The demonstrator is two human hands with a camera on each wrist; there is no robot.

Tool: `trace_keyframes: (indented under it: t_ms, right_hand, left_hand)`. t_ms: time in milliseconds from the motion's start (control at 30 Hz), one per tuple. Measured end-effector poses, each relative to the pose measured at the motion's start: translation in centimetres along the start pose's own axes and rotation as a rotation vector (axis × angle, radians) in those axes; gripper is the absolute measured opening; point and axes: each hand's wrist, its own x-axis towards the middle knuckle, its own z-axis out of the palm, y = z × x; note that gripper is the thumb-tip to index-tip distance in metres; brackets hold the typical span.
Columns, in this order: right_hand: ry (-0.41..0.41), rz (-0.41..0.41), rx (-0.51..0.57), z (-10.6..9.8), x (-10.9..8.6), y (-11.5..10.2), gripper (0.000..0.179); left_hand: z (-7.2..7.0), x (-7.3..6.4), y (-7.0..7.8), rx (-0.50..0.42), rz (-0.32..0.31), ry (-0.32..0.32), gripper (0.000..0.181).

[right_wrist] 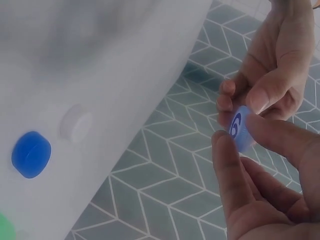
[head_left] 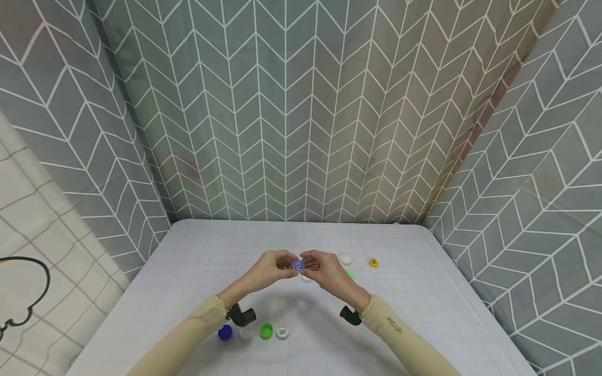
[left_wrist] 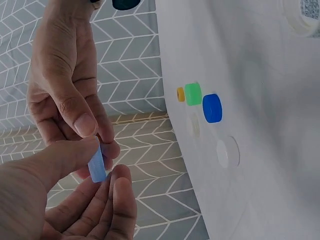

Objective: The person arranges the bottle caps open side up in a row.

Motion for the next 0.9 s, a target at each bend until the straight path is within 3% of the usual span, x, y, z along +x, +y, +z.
trace_keyframes:
  t_ms: [533,900]
  right_hand:
    - [-0.047,-0.015,-0.108,-1.0,-0.7,-0.4,0.024]
    - [-0.213,-0.051,-0.223,-1.1,-1.8,-0.5,0.017]
  left_hand:
    - [0.6,-0.4,1.3,0.055,0.075,-0.029,0.024]
    - [1.8,-1.3,1.7,0.117,0.042,-0.194,0.021]
